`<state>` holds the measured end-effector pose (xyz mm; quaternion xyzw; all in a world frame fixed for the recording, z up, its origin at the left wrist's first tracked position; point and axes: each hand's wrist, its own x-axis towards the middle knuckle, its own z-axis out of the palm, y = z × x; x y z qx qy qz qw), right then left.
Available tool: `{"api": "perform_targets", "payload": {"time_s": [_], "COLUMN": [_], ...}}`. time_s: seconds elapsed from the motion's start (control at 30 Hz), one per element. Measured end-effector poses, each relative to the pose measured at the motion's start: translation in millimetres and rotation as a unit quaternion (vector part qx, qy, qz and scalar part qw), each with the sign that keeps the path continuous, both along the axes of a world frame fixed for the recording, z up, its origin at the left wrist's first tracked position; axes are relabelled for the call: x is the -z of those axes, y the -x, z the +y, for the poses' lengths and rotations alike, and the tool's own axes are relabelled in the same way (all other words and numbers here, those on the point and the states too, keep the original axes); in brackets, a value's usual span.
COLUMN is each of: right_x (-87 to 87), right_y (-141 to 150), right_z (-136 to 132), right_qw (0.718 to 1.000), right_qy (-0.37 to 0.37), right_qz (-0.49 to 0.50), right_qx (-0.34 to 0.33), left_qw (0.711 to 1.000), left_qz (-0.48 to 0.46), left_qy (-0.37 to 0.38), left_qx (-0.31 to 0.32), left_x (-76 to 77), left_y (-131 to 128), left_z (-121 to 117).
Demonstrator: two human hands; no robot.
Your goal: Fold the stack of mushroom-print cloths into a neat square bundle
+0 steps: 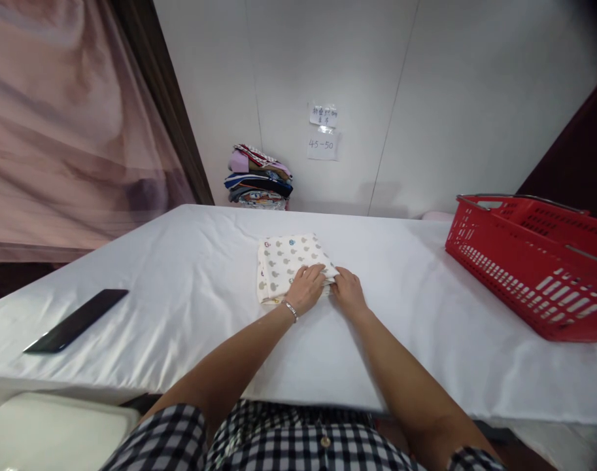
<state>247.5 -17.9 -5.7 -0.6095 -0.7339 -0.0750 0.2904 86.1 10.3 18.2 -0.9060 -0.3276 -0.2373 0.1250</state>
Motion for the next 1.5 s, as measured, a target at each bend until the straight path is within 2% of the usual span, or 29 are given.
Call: {"api": "perform_targets", "payload": {"time_s": [0.47,0.77,1.03,1.23,1.5], "right_x": [-4.0,2.1,3.7,3.3,-1.0], "right_y": [2,1,-1,-7,-6], "right_z": [-5,0,-2,-3,-5], "right_qw": [1.0,0.997,1.0,0.999,0.999], "right_qy": [0.005,-0.055,-0.012,-0.001,0.021], "right_qz": [0.001,0.044,-0.007,-0.034,-0.023], "right_qx": [0.006,-0.016,0.002,-0.017,-0.023], "left_qw": [0.999,1.0,1.0,0.999,0.999], "left_qz": [0.035,0.002,0.013,0.024,-0.031], "left_qy": [-0.033,-0.013,0.005,-0.033,0.012], "left_qx": [-0.004,-0.004,-0.01,-0.02,-0.033], "left_x": [-0.8,-2.8,0.8,0.2,0.7], "left_y": [-6,-4,-6,12,58], "left_z": [3,1,-1,-7,-9]}}
